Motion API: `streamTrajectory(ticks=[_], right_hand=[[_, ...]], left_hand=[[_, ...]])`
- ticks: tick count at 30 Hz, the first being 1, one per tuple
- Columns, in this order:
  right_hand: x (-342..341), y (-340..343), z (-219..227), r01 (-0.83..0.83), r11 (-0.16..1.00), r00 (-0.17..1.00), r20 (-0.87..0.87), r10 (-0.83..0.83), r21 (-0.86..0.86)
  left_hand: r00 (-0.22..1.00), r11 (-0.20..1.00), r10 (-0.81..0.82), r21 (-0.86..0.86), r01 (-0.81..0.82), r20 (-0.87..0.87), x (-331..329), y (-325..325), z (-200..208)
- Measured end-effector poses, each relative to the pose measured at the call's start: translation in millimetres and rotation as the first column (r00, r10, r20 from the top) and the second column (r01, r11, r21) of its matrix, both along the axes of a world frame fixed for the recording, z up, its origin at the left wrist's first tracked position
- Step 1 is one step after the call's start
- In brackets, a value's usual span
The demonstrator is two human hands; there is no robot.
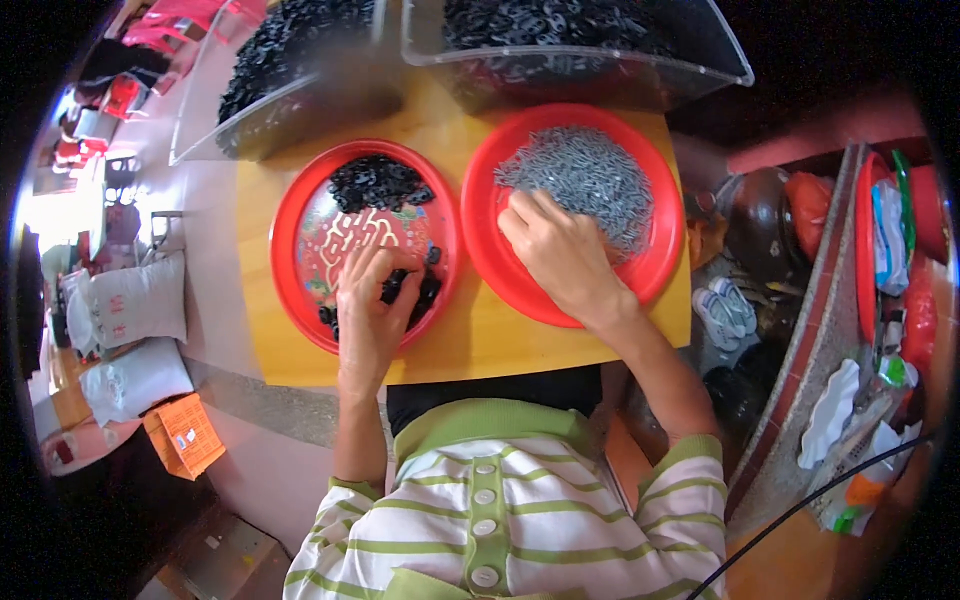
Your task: The person assembles plastic cord locks by hand, taking plastic toggle pieces and small springs from trays and inserting the springs into the plastic pieces, occasionally scooping additional pieces from plastic bins onto the trays.
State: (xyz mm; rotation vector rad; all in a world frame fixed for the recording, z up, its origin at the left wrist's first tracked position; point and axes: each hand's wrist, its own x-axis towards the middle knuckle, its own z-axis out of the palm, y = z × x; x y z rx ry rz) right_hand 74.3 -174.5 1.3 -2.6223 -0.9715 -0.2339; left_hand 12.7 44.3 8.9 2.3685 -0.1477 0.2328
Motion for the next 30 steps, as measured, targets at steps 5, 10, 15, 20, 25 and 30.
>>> streamTrajectory(ticks=[5,10,15,20,25,30], right_hand=[[-6,7,7,0.003,0.997,0.998,-0.063,0.001,0.071],[-16,12,19,0.146,0.915,0.955,-0.294,-0.031,0.375],[-28,14,28,0.235,0.864,0.928,-0.367,-0.064,0.446],[-44,17,28,0.365,0.78,0.874,-0.475,-0.099,0.509],[-51,19,18,0.417,0.725,0.842,-0.533,-0.082,0.548],[-53,36,24,0.44,0.626,0.779,-0.62,0.09,0.644]], left_hand=[[0.999,0.944,0.023,-0.331,-0.009,0.037,-14,3,2],[0.945,0.396,-0.031,-0.872,-0.289,-0.327,-26,3,9],[0.942,0.276,-0.101,-0.919,-0.282,-0.32,-28,3,2],[0.919,0.156,-0.214,-0.94,-0.304,-0.333,-33,1,7],[0.936,0.227,-0.118,-0.927,-0.3,-0.332,-28,-5,3],[0.958,0.189,-0.052,-0.945,-0.266,-0.281,-27,0,17]])
